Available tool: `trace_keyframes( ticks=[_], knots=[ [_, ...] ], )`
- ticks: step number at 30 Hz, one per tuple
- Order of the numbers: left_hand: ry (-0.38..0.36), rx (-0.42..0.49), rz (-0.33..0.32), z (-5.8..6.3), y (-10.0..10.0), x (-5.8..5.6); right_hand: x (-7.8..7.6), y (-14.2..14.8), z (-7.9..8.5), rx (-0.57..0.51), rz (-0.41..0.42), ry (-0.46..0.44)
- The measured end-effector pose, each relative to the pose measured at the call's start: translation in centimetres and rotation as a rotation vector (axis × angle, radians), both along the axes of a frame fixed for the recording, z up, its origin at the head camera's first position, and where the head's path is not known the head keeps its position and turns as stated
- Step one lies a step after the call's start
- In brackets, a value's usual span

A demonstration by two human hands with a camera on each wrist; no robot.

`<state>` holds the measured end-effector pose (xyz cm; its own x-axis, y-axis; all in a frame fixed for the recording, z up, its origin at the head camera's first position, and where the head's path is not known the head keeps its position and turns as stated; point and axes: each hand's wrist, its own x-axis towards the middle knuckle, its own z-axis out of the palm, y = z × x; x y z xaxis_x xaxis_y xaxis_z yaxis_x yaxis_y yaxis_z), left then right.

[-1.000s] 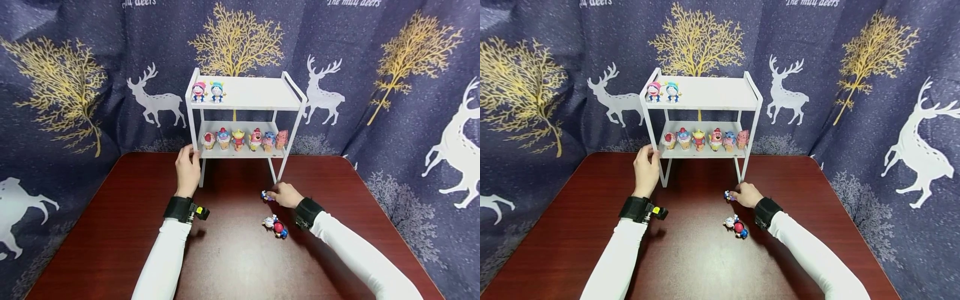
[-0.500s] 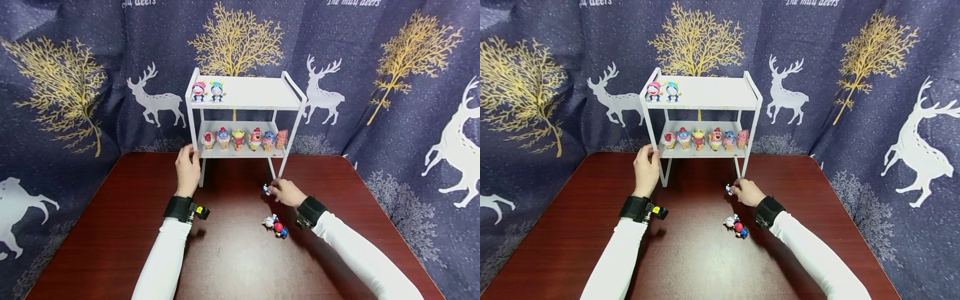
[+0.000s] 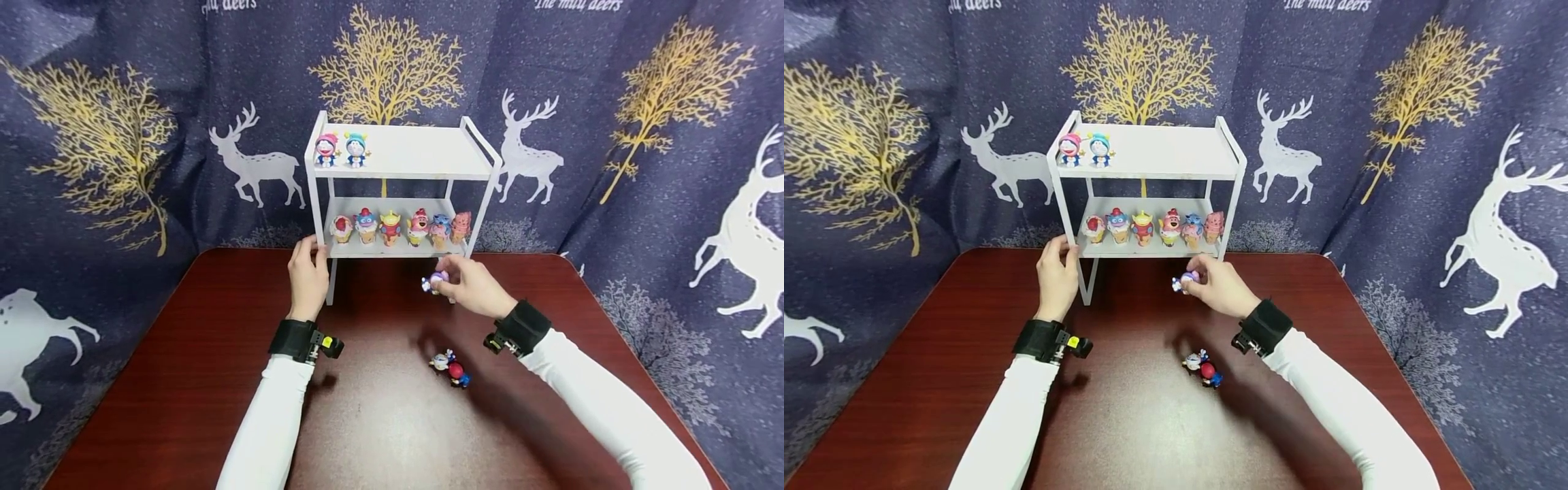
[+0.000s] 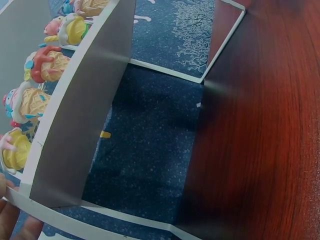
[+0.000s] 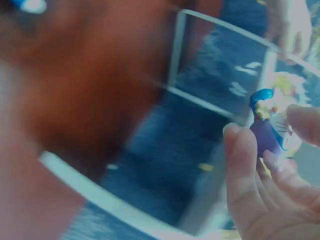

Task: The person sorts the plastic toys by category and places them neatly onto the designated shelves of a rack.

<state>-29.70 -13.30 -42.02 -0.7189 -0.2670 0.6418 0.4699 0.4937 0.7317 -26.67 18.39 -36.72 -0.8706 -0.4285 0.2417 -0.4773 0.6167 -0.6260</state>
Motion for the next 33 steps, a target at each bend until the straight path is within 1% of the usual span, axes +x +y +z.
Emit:
trace_keyframes(
  ticks=[3, 5, 8, 10, 12, 14, 16, 19, 22, 28, 33],
  knots=[
    [0.009, -0.003, 0.003, 0.1, 0.1, 0.0, 0.4, -0.7, 3.1, -0.010, 0.008, 0.084],
    [0.014, -0.002, 0.002, 0.1, 0.1, 0.0, 0.6, -1.2, 5.4, -0.011, 0.032, 0.145],
    [0.021, -0.005, 0.000, 0.2, 0.1, 0.0, 0.8, -2.1, 9.1, -0.018, 0.067, 0.208],
    [0.025, -0.001, 0.000, 0.2, 0.1, 0.0, 0.9, -2.8, 11.6, -0.017, 0.078, 0.238],
    [0.024, 0.000, 0.003, 0.2, 0.0, 0.0, 0.8, -3.4, 13.8, -0.023, 0.075, 0.246],
    [0.018, 0.001, 0.005, 0.2, 0.0, 0.0, 0.7, -4.2, 15.7, -0.023, 0.066, 0.256],
    [0.010, 0.000, 0.003, 0.2, 0.0, 0.1, 0.3, -4.9, 17.2, -0.028, 0.064, 0.262],
    [0.001, -0.001, -0.004, 0.1, 0.0, 0.1, -0.5, -6.0, 18.9, -0.007, 0.052, 0.289],
    [-0.001, -0.003, -0.005, 0.1, 0.0, 0.1, -1.5, -7.1, 20.0, 0.042, 0.032, 0.301],
    [-0.007, -0.010, -0.001, 0.3, 0.0, 0.1, -3.2, -8.8, 21.4, 0.201, -0.025, 0.345],
    [-0.015, -0.008, -0.003, 0.5, -0.1, 0.3, -4.2, -10.1, 22.1, 0.304, -0.017, 0.352]
  ],
)
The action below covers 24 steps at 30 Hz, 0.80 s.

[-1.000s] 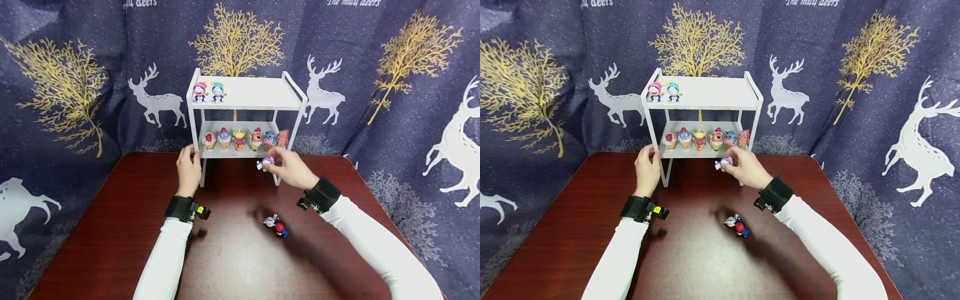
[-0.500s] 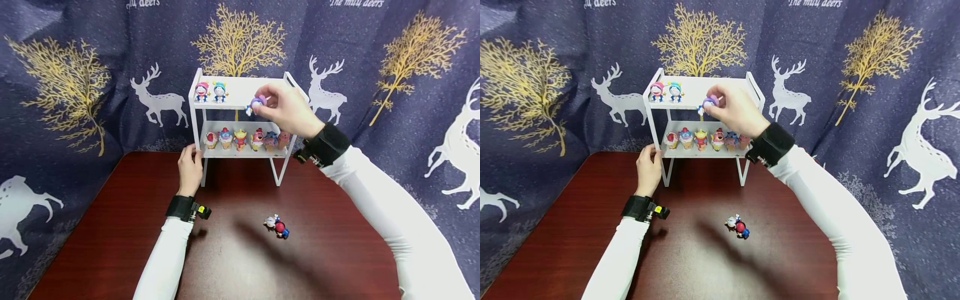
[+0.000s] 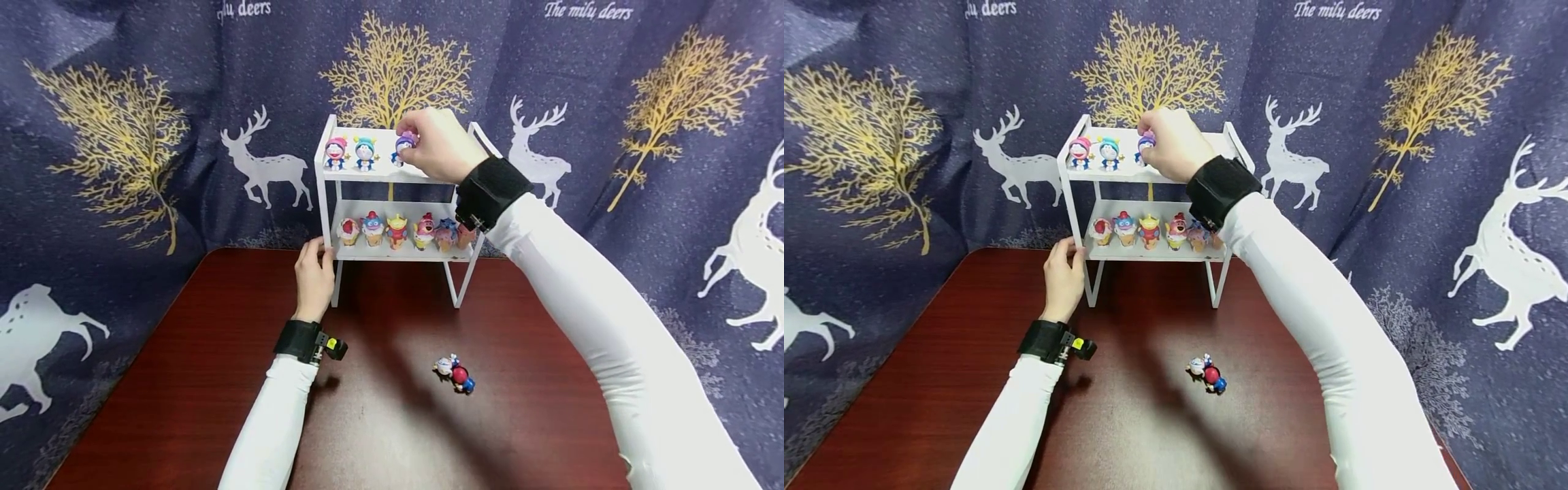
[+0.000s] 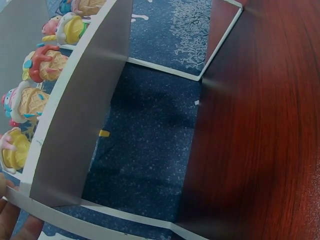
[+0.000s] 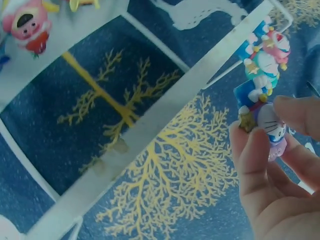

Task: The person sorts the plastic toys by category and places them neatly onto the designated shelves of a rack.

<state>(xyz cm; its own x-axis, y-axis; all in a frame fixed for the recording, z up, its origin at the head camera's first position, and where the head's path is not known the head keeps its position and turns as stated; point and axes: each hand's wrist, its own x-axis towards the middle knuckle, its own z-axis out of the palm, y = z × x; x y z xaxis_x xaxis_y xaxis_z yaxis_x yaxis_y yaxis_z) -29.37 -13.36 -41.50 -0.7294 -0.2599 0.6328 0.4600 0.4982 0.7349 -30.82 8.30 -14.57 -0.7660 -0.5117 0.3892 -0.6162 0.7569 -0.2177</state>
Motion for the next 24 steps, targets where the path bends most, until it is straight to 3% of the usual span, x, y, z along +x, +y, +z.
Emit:
trace_keyframes(
  ticks=[9, 24],
  knots=[
    [0.022, -0.011, 0.013, -0.3, -0.1, -0.2, -1.1, -1.5, 0.2, 0.122, -0.017, -0.052],
    [0.031, -0.002, 0.005, -0.4, -0.1, -0.3, -1.5, -2.2, -0.3, 0.133, -0.041, -0.045]
  ],
)
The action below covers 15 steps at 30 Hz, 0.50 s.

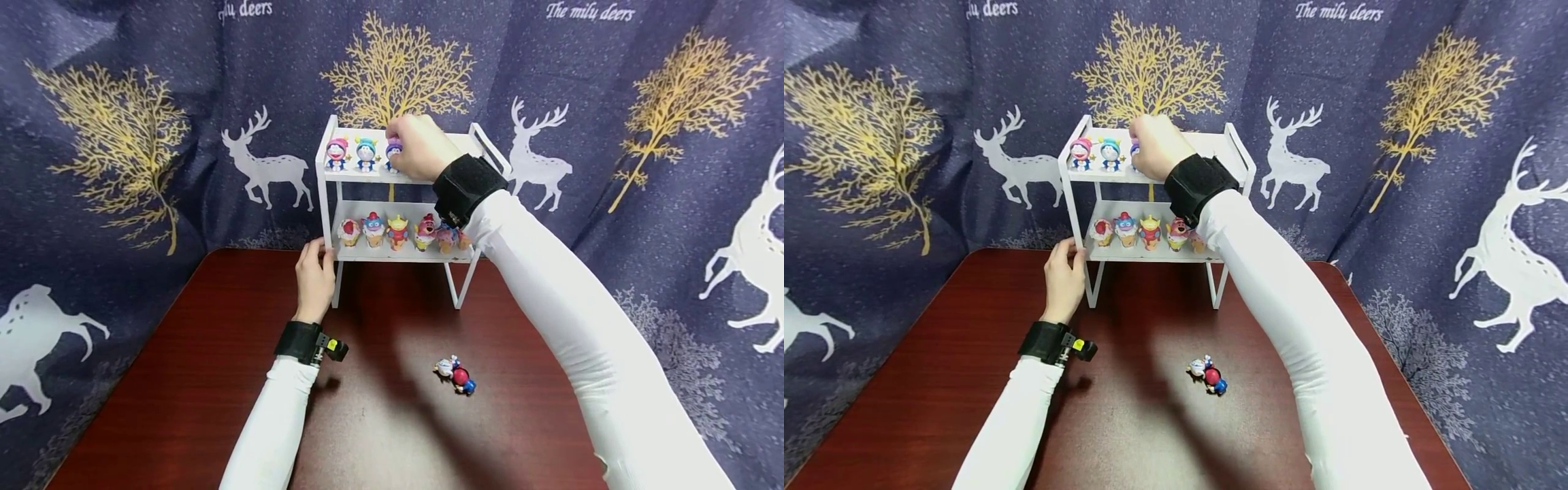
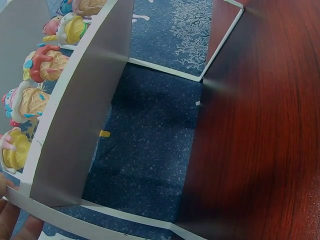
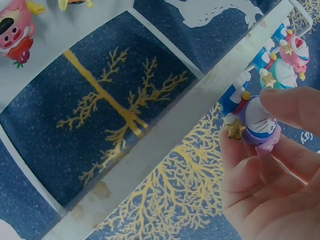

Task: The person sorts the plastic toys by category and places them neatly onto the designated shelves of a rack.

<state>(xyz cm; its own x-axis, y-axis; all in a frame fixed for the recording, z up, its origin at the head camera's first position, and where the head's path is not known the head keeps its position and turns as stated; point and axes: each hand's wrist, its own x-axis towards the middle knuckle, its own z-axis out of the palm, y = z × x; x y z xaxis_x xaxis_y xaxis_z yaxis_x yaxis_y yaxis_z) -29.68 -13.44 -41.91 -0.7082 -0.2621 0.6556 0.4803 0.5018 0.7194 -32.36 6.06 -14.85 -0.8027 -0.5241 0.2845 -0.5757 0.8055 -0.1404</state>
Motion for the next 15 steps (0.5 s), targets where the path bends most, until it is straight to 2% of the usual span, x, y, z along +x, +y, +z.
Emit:
trace_keyframes(
  ticks=[8, 12, 15],
  knots=[
    [-0.002, 0.000, -0.002, 0.1, 0.1, 0.1, 0.1, 0.1, 0.0, 0.013, -0.016, -0.027],
    [-0.003, -0.005, -0.007, 0.2, 0.1, 0.1, 0.8, 0.7, 0.3, 0.032, -0.058, -0.034],
    [-0.005, -0.001, -0.004, 0.3, 0.1, 0.2, 1.4, 1.4, 0.5, 0.017, -0.055, -0.038]
  ],
)
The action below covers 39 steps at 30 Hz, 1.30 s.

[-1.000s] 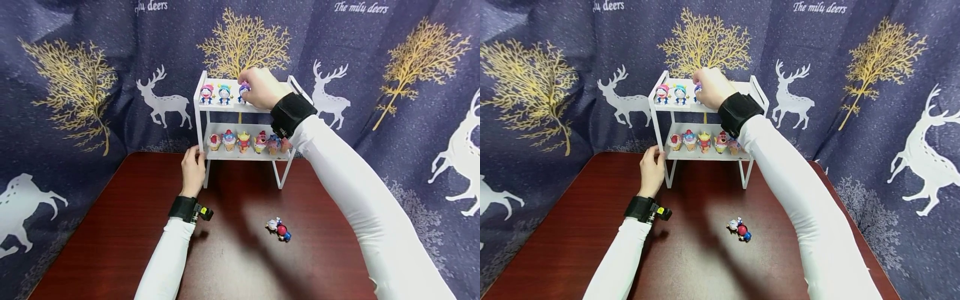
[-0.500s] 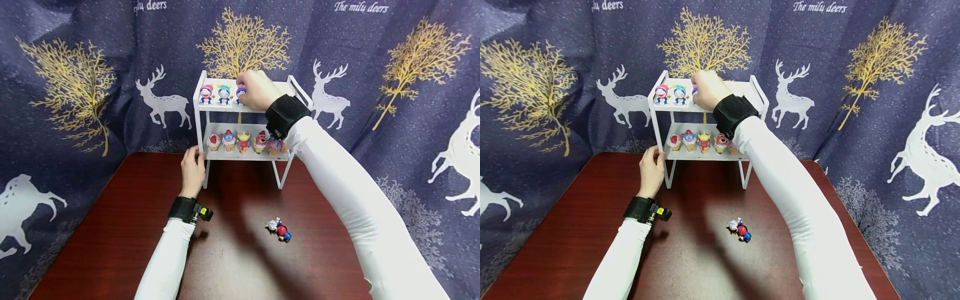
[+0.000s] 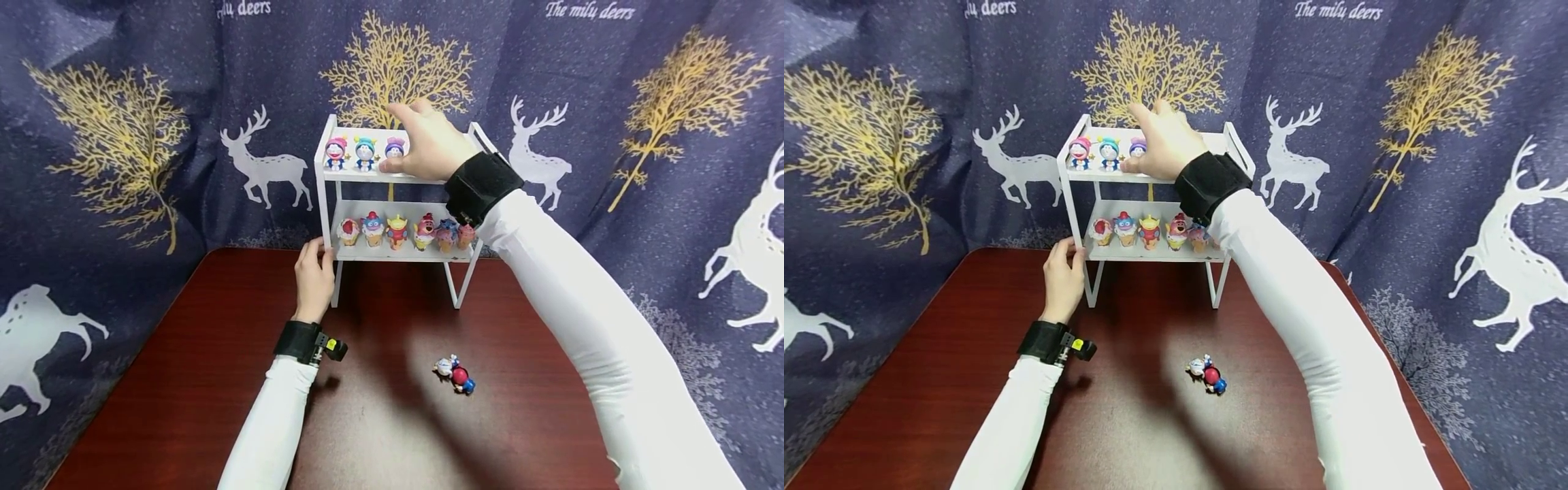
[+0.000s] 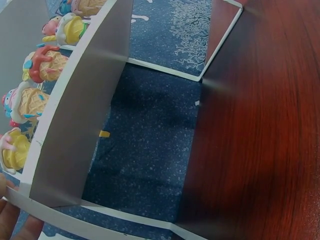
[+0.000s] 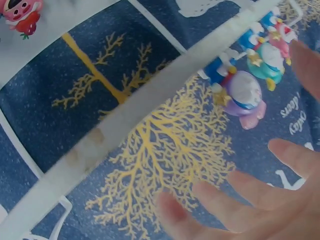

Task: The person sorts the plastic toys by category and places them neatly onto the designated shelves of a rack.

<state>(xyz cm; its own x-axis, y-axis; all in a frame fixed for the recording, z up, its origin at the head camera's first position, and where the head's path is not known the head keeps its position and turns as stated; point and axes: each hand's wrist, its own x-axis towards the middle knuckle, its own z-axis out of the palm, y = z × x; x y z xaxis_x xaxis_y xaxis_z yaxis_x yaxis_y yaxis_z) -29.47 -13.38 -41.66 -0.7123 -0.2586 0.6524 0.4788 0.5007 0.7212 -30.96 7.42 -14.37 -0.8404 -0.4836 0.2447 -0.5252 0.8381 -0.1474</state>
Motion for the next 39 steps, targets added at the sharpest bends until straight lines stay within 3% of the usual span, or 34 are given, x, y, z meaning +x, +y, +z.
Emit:
trace_keyframes(
  ticks=[5, 10, 16, 19, 24, 27, 32, 35, 39],
  knots=[
    [0.004, 0.007, 0.002, 0.0, -0.1, 0.1, 1.4, 1.1, 0.0, -0.045, 0.028, 0.034],
    [-0.010, 0.004, 0.001, -0.3, 0.1, 0.0, 3.7, 2.9, -1.3, -0.096, 0.085, 0.169],
    [-0.029, 0.008, -0.008, -0.5, 0.5, -0.1, 6.6, 5.3, -6.5, -0.107, 0.169, 0.461],
    [-0.021, 0.025, -0.005, -0.4, 0.4, 0.0, 8.1, 6.4, -9.7, -0.090, 0.187, 0.508],
    [-0.025, 0.029, 0.001, -0.4, 0.2, -0.1, 10.7, 8.3, -14.9, -0.094, 0.182, 0.452],
    [-0.025, 0.030, -0.001, -0.4, 0.1, -0.3, 11.4, 9.5, -17.9, -0.083, 0.169, 0.393],
    [0.004, 0.029, 0.014, -0.6, 0.2, -0.3, 11.6, 10.8, -22.9, -0.026, 0.180, 0.293],
    [0.017, 0.030, 0.017, -0.8, 0.3, -0.3, 11.4, 11.5, -25.3, 0.005, 0.233, 0.220],
    [0.016, 0.029, 0.019, -0.8, 0.5, -0.3, 10.9, 12.1, -27.8, 0.036, 0.338, 0.050]
  ],
)
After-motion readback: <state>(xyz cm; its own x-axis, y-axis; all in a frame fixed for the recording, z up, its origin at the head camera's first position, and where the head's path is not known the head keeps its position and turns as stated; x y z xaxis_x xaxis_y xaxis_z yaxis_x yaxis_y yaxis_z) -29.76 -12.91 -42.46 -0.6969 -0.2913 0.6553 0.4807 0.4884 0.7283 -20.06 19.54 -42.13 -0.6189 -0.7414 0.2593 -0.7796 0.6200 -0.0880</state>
